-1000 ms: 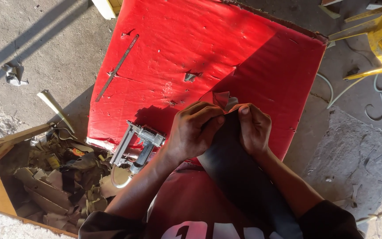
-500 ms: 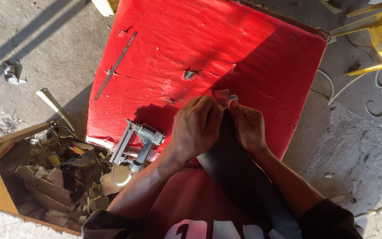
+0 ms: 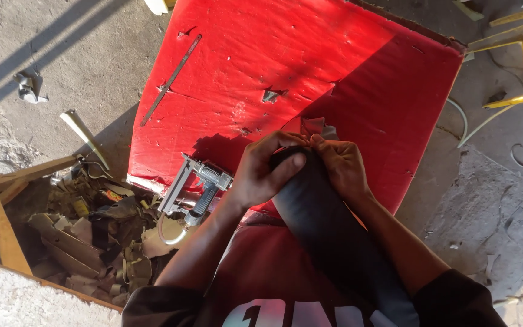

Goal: The person is attaching black vinyl fabric to a wooden furniture frame using a staple gun and a power driver, stretching the material for a tight fit.

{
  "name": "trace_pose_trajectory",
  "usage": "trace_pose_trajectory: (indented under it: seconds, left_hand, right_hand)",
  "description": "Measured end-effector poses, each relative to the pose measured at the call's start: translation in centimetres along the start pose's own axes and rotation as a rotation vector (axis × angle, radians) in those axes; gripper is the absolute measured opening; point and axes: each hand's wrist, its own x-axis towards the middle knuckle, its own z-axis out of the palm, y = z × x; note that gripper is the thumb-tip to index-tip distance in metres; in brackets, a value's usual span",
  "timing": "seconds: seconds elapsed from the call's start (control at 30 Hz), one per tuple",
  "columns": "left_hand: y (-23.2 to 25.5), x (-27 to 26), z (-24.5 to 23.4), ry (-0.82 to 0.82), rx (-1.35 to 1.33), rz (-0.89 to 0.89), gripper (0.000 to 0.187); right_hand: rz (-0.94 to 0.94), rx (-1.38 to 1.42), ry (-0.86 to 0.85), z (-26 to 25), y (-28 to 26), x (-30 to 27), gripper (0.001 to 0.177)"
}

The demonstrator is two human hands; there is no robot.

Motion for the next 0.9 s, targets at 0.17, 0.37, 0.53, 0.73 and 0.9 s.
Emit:
trace_pose_trajectory:
  seconds: [0.17, 0.37, 0.53, 0.73, 0.9]
  left_hand:
    - [0.3, 0.8, 0.8, 0.078, 0.081, -0.027, 0.015]
    - [1.4, 1.1, 1.3, 0.158, 0.199, -0.093, 0.028]
    - [4.6, 0.8, 2.1, 0.231, 0.572, 0.046, 0.032]
    - [2.3, 0.7, 1.9, 0.304, 0.784, -0.065, 0.036]
    - [-2.8, -1.8, -4.3, 0.525, 0.124, -0.431, 0.043]
  right_hand:
    - [0.064, -0.049, -0.018, -0.2, -0.9, 0.0, 0.061]
    - [0.077, -0.087, -0.04, 0.0, -1.6, 0.0, 0.06]
    - [0.043, -0.064, -0.018, -0.7, -0.3, 0.3, 0.062]
    - [0.004, -0.18, -0.075, 0.3, -1.3, 0.2, 0.061]
    - [0.051, -0.133, -0.036, 0.3, 1.1, 0.6, 0.061]
